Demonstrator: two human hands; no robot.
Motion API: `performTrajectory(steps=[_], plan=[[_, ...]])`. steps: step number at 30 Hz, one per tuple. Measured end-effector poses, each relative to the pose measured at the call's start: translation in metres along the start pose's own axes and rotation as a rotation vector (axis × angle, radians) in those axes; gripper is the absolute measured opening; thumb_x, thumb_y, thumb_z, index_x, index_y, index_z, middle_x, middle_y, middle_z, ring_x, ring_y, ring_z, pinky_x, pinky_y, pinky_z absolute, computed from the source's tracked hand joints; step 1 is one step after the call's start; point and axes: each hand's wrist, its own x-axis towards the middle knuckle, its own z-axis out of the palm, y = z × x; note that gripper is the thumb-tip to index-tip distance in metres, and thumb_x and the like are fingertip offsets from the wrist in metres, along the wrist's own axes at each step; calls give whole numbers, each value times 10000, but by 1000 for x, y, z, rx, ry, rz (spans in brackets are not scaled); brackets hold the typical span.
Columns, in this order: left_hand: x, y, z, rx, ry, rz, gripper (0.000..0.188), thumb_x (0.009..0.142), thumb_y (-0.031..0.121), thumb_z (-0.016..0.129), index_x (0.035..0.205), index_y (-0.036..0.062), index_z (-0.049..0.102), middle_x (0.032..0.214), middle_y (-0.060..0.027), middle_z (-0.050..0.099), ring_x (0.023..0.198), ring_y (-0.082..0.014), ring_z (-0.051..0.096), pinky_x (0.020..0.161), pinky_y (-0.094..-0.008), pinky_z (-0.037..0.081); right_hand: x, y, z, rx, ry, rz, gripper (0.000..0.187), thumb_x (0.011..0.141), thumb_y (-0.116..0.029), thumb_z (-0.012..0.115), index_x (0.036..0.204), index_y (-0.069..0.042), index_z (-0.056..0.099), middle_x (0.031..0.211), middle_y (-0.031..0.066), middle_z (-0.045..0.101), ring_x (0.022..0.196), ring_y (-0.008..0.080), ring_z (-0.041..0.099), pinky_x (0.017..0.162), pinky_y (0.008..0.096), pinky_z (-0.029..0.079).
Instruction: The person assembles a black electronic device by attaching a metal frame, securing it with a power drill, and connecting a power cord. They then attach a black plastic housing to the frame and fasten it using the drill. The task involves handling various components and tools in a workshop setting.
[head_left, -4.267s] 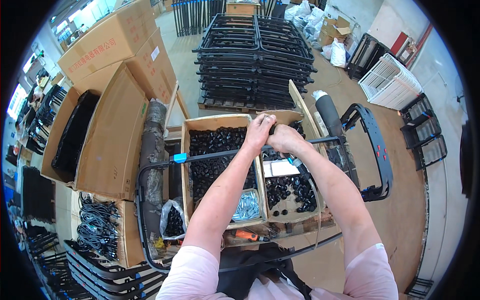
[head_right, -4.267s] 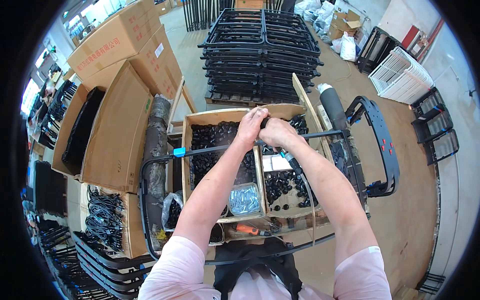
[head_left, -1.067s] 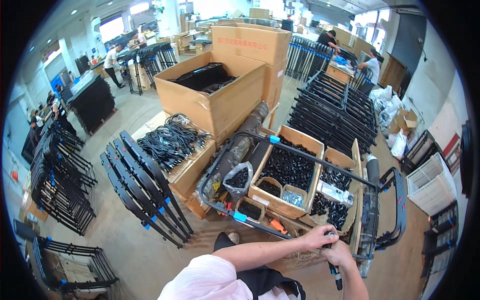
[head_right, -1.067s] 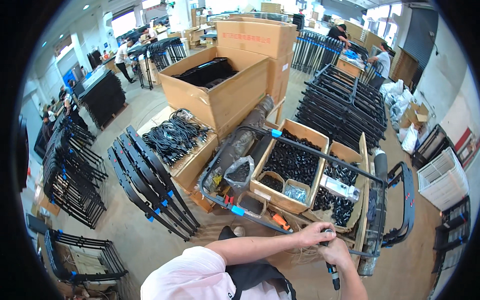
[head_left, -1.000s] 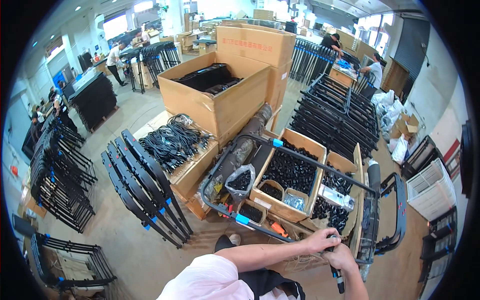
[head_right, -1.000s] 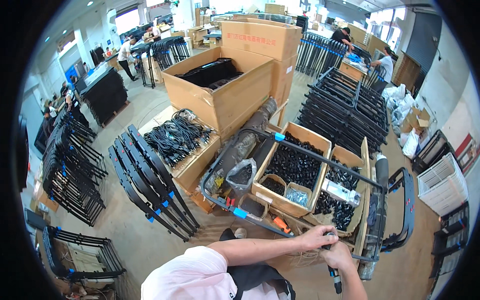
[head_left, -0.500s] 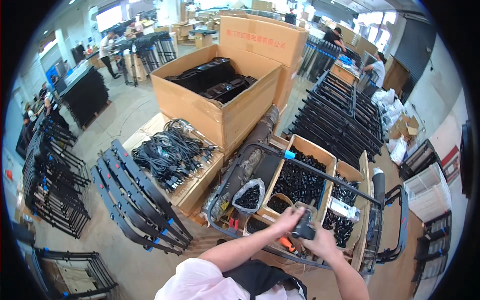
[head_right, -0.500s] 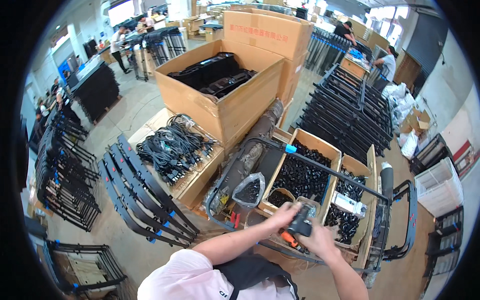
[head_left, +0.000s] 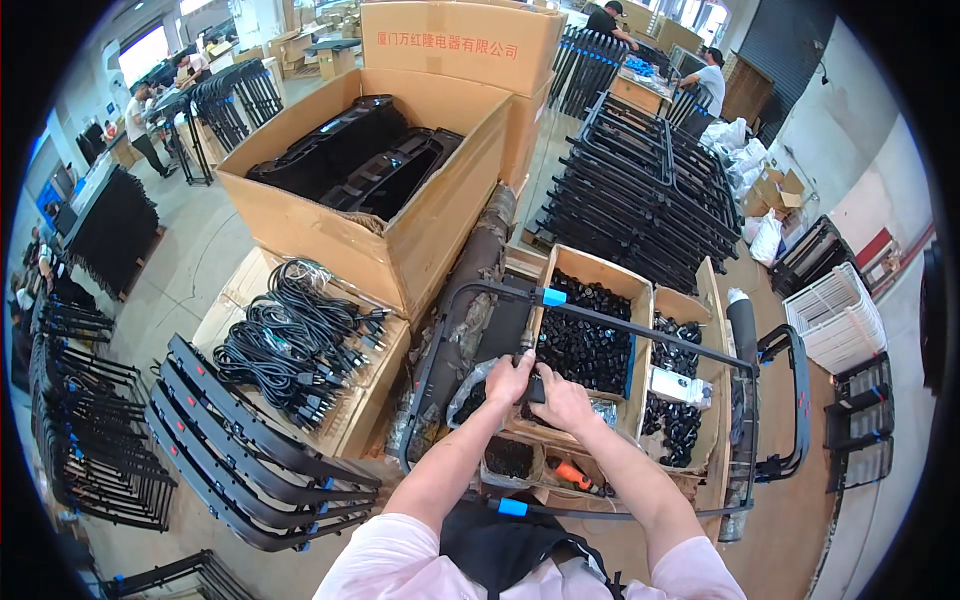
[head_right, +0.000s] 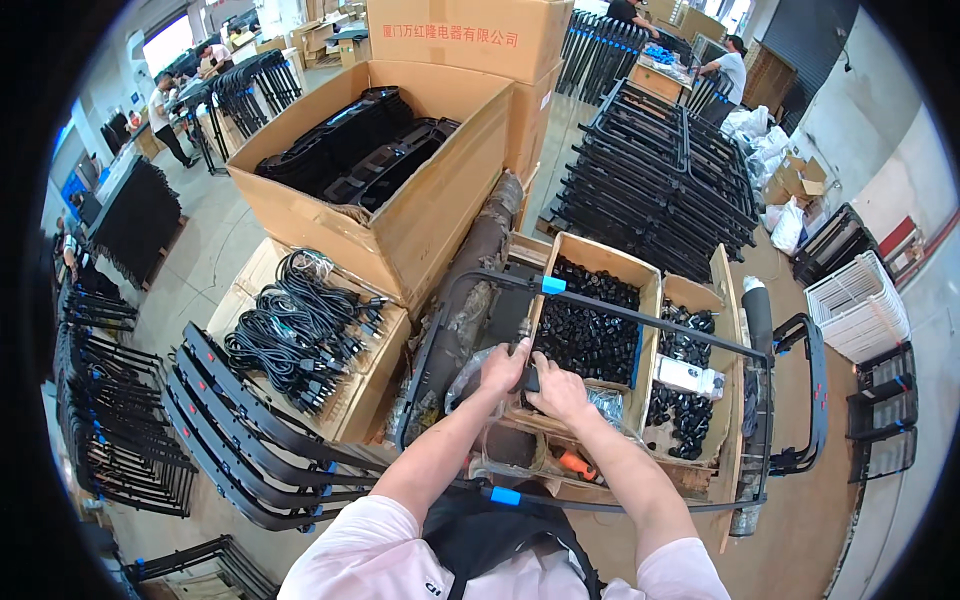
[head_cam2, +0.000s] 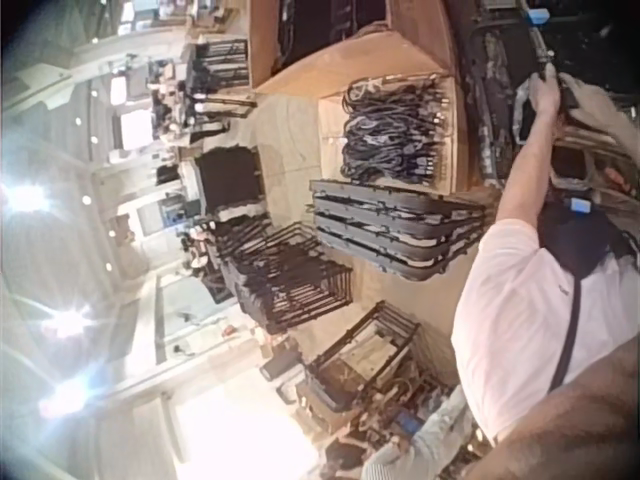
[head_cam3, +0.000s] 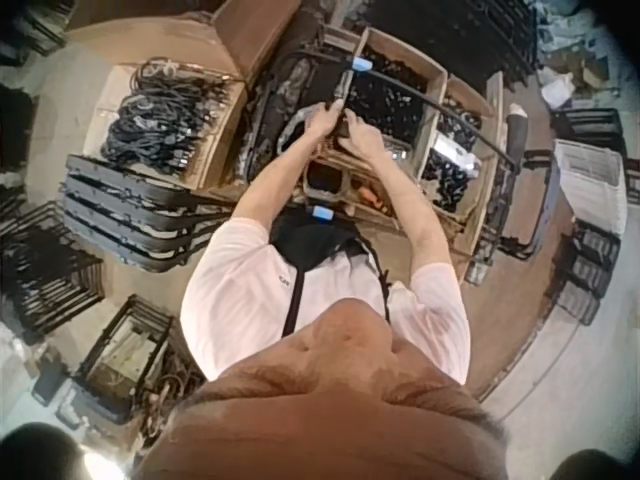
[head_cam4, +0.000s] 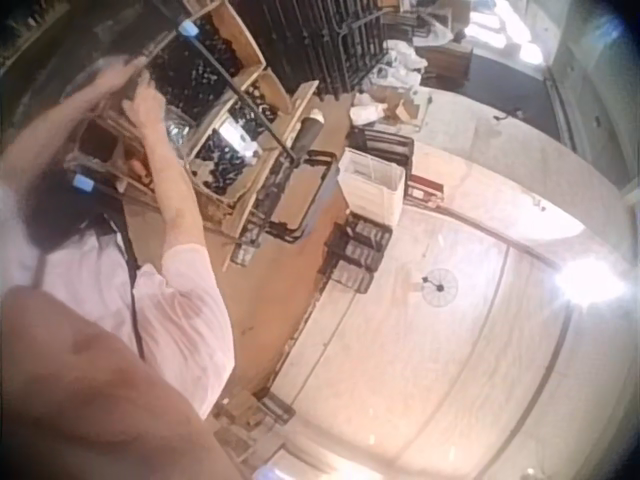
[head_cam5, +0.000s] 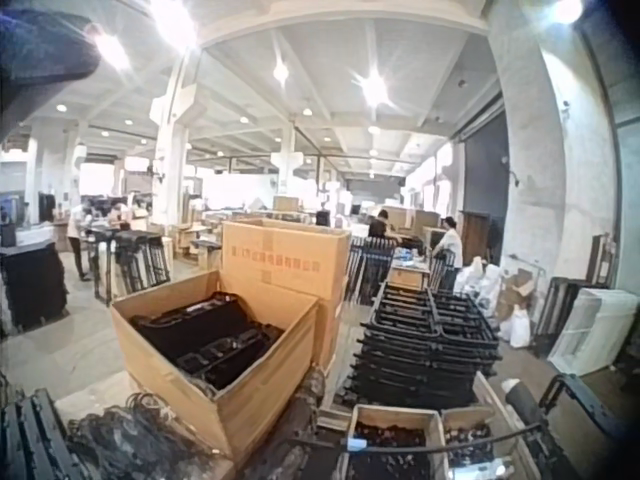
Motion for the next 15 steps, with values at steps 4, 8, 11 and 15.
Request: performTrajectory(steps=[4, 8, 11, 15], plan=[[20, 1, -1, -7, -18, 5, 795, 983, 732, 556, 1184, -19, 726, 1198, -307, 746, 1185, -467, 704, 1023, -535, 530, 20, 5, 2, 10, -28, 15, 786, 814, -311, 782, 1479, -38, 467, 1192, 286, 732, 1032, 474, 740, 903, 559, 608], [27, 0, 3, -2, 3, 30, 782, 988, 716, 564, 1163, -29, 726, 1174, -311, 749, 1172, -473, 706, 1012, -533, 531, 27, 8, 0, 15, -71, 28, 804, 811, -314, 799, 1484, -26, 465, 1213, 283, 729, 1055, 464, 739, 921, 549, 604], [30, -4, 7, -22, 39, 63, 766, 994, 700, 570, 1160, -32, 726, 1168, -309, 750, 1159, -474, 707, 1008, -534, 531, 29, 11, 2, 26, -70, 18, 852, 811, -344, 835, 1496, -6, 456, 1216, 287, 725, 1047, 467, 743, 916, 543, 610], [32, -5, 7, -39, 16, 66, 759, 1002, 687, 566, 1166, -37, 722, 1178, -310, 746, 1169, -471, 702, 1016, -533, 525, 31, 14, 5, 46, -49, 9, 869, 817, -347, 848, 1502, 8, 446, 1241, 300, 715, 1054, 468, 742, 918, 539, 612]])
